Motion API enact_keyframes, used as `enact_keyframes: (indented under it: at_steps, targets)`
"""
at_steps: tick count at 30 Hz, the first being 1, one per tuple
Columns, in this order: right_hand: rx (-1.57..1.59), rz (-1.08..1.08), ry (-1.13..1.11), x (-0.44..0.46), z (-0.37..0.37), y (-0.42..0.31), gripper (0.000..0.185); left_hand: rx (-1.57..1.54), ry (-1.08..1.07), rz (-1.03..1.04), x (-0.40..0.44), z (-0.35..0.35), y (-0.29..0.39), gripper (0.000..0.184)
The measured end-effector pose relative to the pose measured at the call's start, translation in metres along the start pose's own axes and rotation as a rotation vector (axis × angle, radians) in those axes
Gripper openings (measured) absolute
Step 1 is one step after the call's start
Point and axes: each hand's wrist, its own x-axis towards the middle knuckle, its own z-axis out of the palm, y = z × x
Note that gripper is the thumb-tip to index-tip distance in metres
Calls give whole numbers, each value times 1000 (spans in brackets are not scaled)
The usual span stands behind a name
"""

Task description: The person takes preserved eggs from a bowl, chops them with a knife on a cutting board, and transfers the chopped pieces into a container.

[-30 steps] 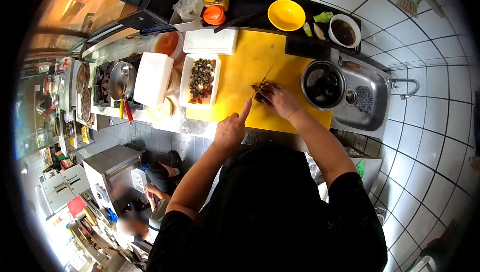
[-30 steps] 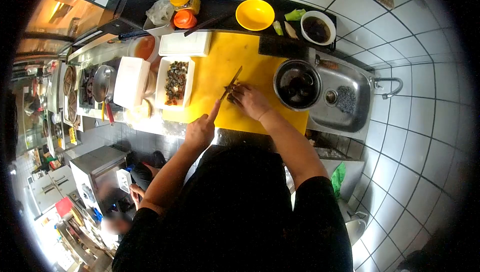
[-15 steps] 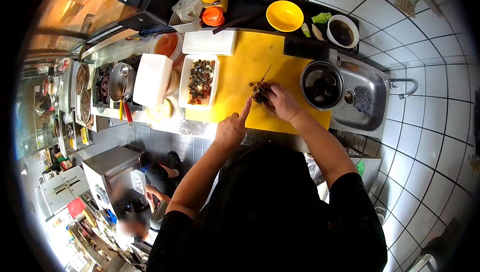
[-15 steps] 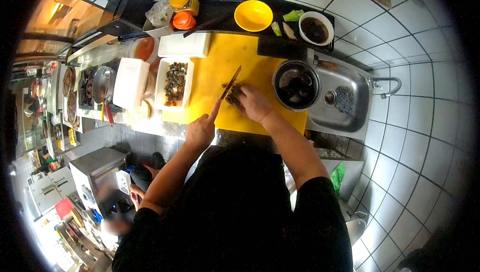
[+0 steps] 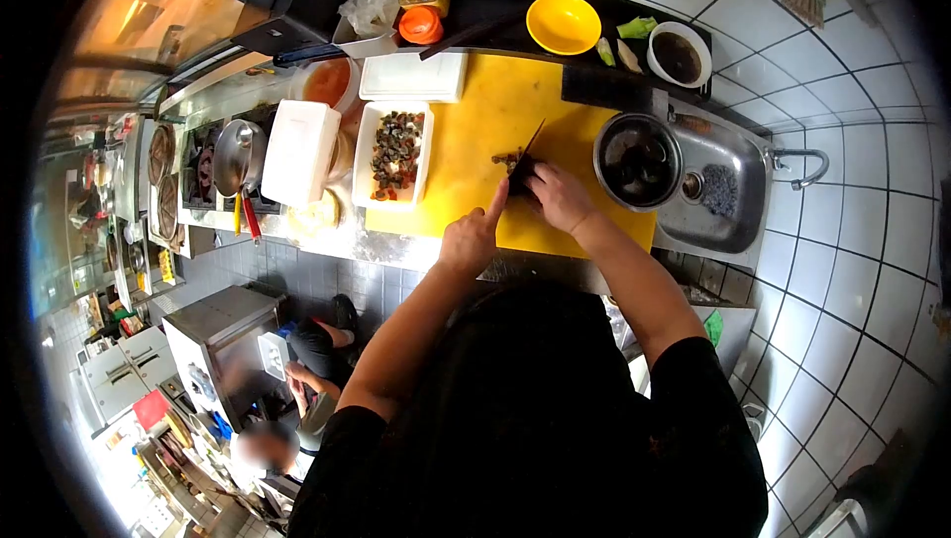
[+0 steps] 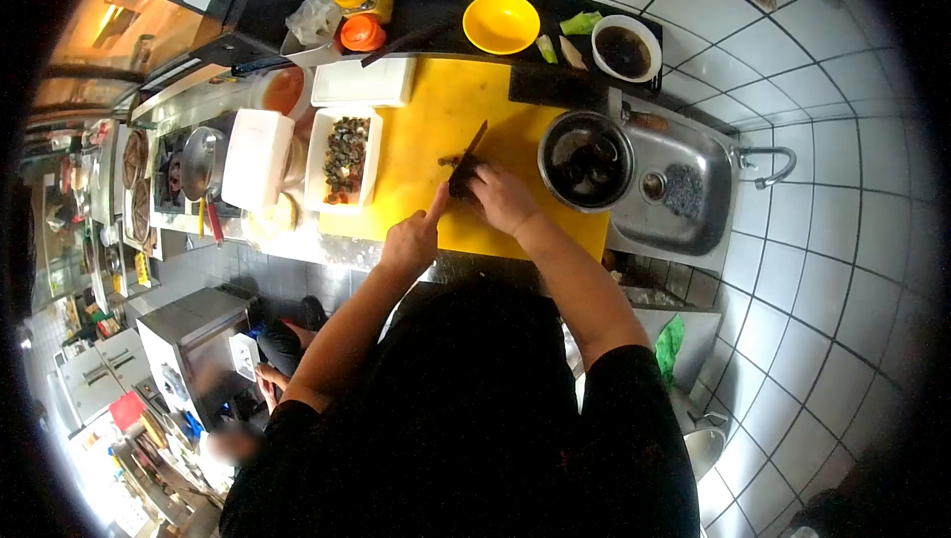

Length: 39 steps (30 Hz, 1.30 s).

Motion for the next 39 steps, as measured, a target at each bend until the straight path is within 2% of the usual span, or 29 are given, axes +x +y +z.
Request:
enact_keyframes:
  at_steps: [2,4,8,11,14,17,20,23,26,29,32,35,39]
  targets:
    - [-31,10,-48,0,-2,2,26,5,2,-7,2,-4,-2,89]
    - [-12,10,17,0,-8,-3,29,18,-60,-32,-4,-19,5,87]
    - [-23,-41,49,5,-10,-6,34,16,24,26,-15,-21,5,92]
    - [18,-31,86,3,-9,-8,30,9,14,32,-17,-15,7,93]
    - [17,33,-56,-1,-7,-1,25,26,-20,24,-12,-7,8,93]
    - [-24,33,-92,0,-5,0,20,45,-66,-4,0,3,8,92]
    - [-26,-44,47,-3,8,8,24,18,-45,0,6,2,9,91]
    - [46,-66,73,-5,6,9,20,-26,34,15,4,7,-1,91]
    - [20,-6,69,-11,-12,-2,24,-39,35,15,-8,-2,1,90]
    - [-18,-56,210,-8,-14,-3,30,-32,16,28,-17,-16,7,89]
    - [-70,-101,171,-9,-10,4,34,-23,18,53,-19,-17,11,89]
    - [11,3,93,-14,-3,6,35,2,-9,46,-16,-9,11,90]
    - [-2,23,-13,-14,7,14,27,25,-60,25,-3,3,11,90]
